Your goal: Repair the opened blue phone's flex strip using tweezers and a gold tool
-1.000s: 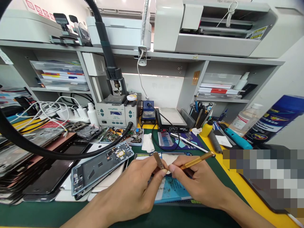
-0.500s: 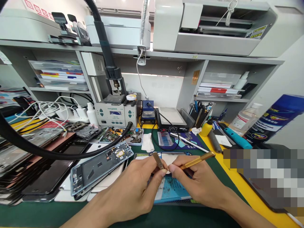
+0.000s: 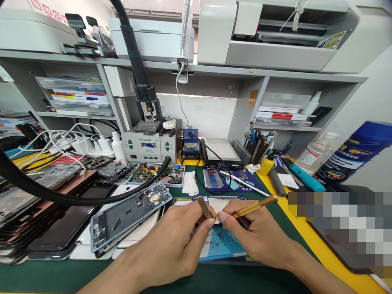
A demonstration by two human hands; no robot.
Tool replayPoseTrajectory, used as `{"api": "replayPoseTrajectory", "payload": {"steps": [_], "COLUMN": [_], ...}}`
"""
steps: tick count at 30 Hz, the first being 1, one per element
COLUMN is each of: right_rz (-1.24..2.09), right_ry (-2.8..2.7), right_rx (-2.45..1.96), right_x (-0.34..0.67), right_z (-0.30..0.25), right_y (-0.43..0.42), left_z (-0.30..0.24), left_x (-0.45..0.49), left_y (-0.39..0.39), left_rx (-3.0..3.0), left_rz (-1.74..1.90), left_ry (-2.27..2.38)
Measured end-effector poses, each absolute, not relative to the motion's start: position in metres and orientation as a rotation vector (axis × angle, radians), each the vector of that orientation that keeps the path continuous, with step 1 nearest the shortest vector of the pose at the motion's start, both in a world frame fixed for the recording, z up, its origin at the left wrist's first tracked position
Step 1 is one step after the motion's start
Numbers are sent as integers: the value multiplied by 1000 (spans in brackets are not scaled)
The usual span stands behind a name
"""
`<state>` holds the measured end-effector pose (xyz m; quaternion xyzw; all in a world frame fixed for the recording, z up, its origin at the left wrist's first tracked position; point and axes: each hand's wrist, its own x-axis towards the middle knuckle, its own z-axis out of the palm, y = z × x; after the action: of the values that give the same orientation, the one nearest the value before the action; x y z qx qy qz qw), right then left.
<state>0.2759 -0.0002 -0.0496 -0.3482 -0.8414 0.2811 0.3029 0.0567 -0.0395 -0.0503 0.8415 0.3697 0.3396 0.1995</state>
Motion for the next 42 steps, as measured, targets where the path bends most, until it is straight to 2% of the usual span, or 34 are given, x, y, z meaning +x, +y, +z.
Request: {"api": "replayPoseTrajectory", "payload": {"steps": [42], "right_rz": [646], "right_ry": [-2260], "right_rx": [-867], "right_x": [278], "right_z": [-51], "right_y": [0], "left_z": [-53], "left_x": [56], "left_y": [-41], "left_rx": [2394], "left_rz": [972], "left_ry": [1069]}}
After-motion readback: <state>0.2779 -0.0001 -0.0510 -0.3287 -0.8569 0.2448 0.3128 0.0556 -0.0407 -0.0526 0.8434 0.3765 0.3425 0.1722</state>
